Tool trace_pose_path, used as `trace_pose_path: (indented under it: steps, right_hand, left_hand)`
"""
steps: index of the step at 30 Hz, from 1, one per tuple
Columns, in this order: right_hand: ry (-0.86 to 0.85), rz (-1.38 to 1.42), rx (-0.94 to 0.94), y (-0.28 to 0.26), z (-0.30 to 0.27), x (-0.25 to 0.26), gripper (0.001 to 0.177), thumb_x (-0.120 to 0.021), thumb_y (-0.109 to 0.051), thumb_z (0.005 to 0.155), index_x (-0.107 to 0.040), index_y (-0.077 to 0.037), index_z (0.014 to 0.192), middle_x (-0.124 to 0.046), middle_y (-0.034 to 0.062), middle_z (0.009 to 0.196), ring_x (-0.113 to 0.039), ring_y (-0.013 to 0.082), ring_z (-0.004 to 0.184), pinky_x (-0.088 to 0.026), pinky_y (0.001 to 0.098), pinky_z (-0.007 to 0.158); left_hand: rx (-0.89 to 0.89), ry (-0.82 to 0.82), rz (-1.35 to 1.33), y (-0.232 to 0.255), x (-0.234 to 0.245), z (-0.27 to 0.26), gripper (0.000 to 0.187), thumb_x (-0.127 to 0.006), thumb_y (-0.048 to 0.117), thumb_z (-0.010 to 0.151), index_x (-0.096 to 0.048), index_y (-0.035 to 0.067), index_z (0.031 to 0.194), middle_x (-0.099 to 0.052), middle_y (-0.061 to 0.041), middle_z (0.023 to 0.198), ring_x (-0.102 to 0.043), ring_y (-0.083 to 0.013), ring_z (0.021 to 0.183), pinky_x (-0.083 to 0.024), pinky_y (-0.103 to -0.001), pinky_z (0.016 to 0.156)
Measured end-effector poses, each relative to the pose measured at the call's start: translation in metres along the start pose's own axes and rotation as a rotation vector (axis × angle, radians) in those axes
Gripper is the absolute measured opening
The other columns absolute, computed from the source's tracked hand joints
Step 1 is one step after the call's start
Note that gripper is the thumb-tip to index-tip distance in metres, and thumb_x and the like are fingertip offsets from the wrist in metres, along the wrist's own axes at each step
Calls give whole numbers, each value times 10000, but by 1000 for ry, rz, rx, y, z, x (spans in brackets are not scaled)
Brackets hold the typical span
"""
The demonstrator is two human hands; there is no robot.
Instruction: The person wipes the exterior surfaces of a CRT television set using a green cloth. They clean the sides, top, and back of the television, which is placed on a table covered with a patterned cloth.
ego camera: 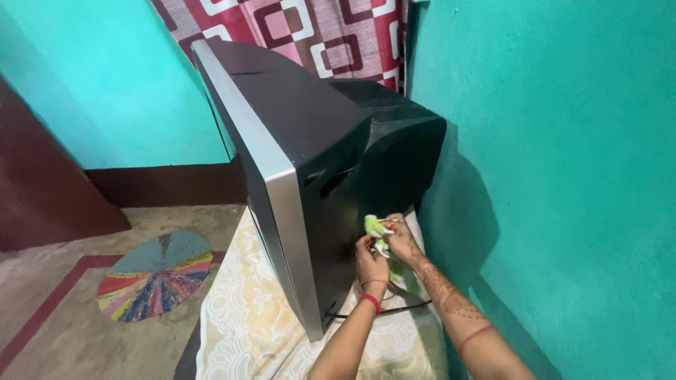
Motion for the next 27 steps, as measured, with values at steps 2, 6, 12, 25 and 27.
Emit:
trace_pose_path:
  steps: [2,6,12,25,27]
  right_hand:
    - [204,4,-131,13,9,14,283,-584,30,825,-770,-9,1034,-639,102,1107,-610,237,1072,-484,344,937]
    - [341,-23,-447,38,22,28,352,-657,-8,761,-744,-21,1102,-634,123,1107,-632,264,985,-517,374,862]
    - [592,121,-292,32,42,34,414,-625,-50,801,-745,-71,1196,-655,146,1132,-628,267,1022,-505,360,916]
    - [200,-73,-377,70,70,-7,623,-675,19,708,-505,14,1308,-640,234,1154,-652,348,1027,-545,428,851]
    - [158,138,-451,73,60,-15,673,-551,80,735,-434,-45,1385,-630,220,1166,-655,332,998,-560,418,792]
  left_hand:
    - [-13,-32,-15,-4,-5,4,517,-518,-54,816,-548,68,1317,-663,-203,1244,-650,-354,1157,-515,-412,985]
    - [70,-46,-15,-20,-12,15,571,-504,-72,807,-536,69,1360,-646,-199,1299,-641,-335,1190,-510,-390,1007]
    - [64,-109,-39,-46,-15,24,575,-446,-82,837,-541,66,1384,-678,-189,1293,-663,-300,1196,-509,-369,1020]
    - [135,-209,75,-49,-22,24,510,-494,5,940,-503,116,1438,-752,-112,1191,-694,-293,1142,-518,-381,991]
    - [80,-189,44,-49,-21,22,545,-483,-9,922,-489,125,1451,-765,-114,1195,-712,-291,1139,-527,-381,994]
Point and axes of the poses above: each hand's wrist, its own z-axis towards the middle knuckle, its own x-axis out of the back of the hand, y = z × x, the point moved 6 cm from there along z, towards the middle knuckle
